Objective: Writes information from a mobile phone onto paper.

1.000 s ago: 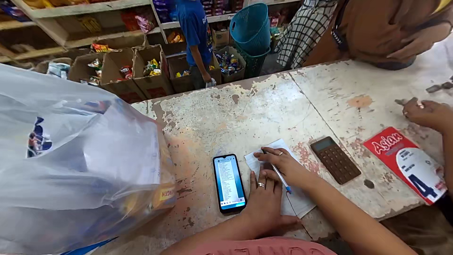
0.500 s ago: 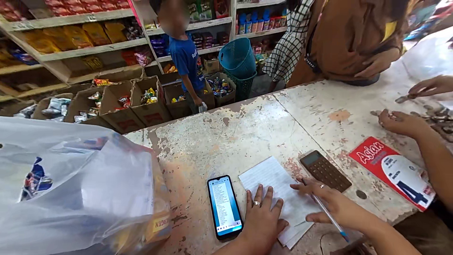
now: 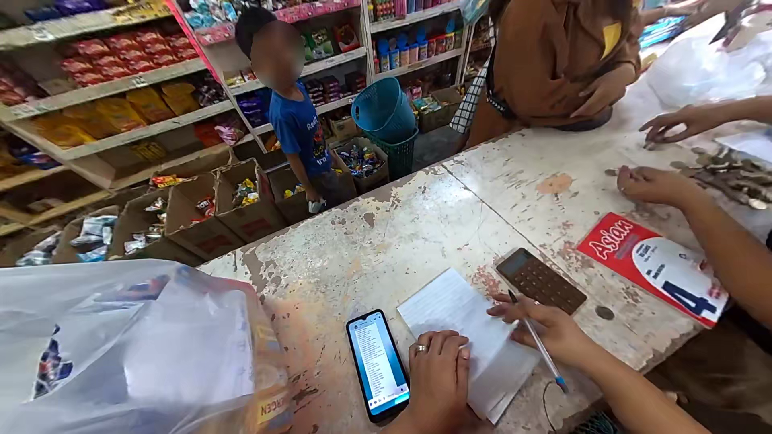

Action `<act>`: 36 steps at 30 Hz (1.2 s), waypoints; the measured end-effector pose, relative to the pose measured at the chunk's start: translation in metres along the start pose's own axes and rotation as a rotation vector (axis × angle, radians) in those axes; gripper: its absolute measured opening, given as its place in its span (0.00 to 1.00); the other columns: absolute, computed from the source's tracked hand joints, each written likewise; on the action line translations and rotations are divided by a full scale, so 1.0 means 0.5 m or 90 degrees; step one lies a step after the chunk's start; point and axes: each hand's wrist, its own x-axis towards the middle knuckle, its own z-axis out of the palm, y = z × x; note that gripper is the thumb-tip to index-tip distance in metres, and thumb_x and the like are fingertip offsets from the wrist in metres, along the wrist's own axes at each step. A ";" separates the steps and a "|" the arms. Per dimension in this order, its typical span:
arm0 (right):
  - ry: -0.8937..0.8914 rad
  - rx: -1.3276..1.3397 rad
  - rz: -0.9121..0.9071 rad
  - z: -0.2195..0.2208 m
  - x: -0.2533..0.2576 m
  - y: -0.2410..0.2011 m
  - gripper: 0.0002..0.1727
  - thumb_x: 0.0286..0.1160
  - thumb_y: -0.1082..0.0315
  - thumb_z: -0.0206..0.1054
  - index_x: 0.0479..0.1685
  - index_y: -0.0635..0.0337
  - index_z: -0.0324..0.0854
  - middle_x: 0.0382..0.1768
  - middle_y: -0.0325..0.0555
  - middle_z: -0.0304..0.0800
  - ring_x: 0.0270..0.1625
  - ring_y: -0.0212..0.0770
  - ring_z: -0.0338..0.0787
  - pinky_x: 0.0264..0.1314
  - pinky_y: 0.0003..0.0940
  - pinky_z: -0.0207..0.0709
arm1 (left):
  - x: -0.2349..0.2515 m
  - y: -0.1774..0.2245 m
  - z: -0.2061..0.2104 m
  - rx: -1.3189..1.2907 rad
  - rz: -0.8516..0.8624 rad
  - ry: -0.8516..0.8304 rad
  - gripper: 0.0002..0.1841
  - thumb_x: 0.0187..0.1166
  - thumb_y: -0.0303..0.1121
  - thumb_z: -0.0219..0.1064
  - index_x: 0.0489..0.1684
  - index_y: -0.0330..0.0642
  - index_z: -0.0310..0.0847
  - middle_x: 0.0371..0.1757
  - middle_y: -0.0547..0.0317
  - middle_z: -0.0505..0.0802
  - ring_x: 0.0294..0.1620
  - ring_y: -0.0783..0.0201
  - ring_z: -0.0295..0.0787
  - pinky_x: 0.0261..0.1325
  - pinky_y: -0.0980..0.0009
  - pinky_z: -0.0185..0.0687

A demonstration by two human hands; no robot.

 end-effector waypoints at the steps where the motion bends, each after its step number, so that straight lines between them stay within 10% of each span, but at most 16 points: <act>1: 0.014 0.059 0.018 0.006 0.020 -0.004 0.13 0.68 0.65 0.75 0.50 0.60 0.90 0.58 0.41 0.95 0.69 0.35 0.89 0.73 0.34 0.82 | -0.002 -0.002 0.002 -0.025 0.013 0.020 0.30 0.91 0.52 0.40 0.65 0.46 0.86 0.65 0.55 0.92 0.70 0.46 0.83 0.67 0.39 0.72; 6: 0.064 0.123 0.158 0.029 0.113 -0.004 0.14 0.70 0.63 0.76 0.46 0.61 0.82 0.32 0.30 0.83 0.33 0.21 0.80 0.40 0.21 0.77 | -0.008 -0.003 0.007 -0.157 0.030 0.087 0.53 0.80 0.74 0.38 0.83 0.29 0.65 0.76 0.39 0.83 0.74 0.48 0.82 0.72 0.41 0.74; 12: 0.140 0.223 0.245 0.041 0.112 -0.005 0.25 0.70 0.76 0.75 0.68 0.64 0.75 0.34 0.38 0.89 0.34 0.26 0.87 0.42 0.25 0.84 | 0.004 0.006 0.024 -0.331 -0.045 0.202 0.45 0.81 0.33 0.64 0.88 0.18 0.33 0.84 0.17 0.58 0.69 0.68 0.79 0.66 0.77 0.78; 14: 0.144 0.212 0.248 0.045 0.112 -0.008 0.25 0.72 0.76 0.74 0.70 0.63 0.75 0.33 0.40 0.87 0.32 0.28 0.85 0.39 0.26 0.83 | 0.004 0.002 0.028 -0.324 -0.046 0.205 0.43 0.81 0.31 0.63 0.88 0.20 0.35 0.82 0.20 0.60 0.68 0.70 0.80 0.65 0.78 0.79; 18: 0.153 0.208 0.251 0.050 0.115 -0.020 0.24 0.74 0.77 0.73 0.69 0.64 0.75 0.33 0.44 0.87 0.29 0.29 0.84 0.36 0.25 0.82 | 0.003 -0.005 0.020 -0.241 -0.076 0.143 0.37 0.82 0.36 0.57 0.88 0.22 0.49 0.85 0.20 0.60 0.84 0.45 0.65 0.79 0.62 0.70; 36: 0.143 0.270 0.241 0.041 0.119 -0.018 0.19 0.78 0.77 0.69 0.66 0.68 0.76 0.32 0.39 0.83 0.29 0.25 0.81 0.35 0.20 0.78 | 0.003 0.002 0.017 -0.273 -0.124 0.149 0.40 0.80 0.35 0.58 0.90 0.23 0.45 0.87 0.21 0.52 0.83 0.49 0.63 0.77 0.67 0.70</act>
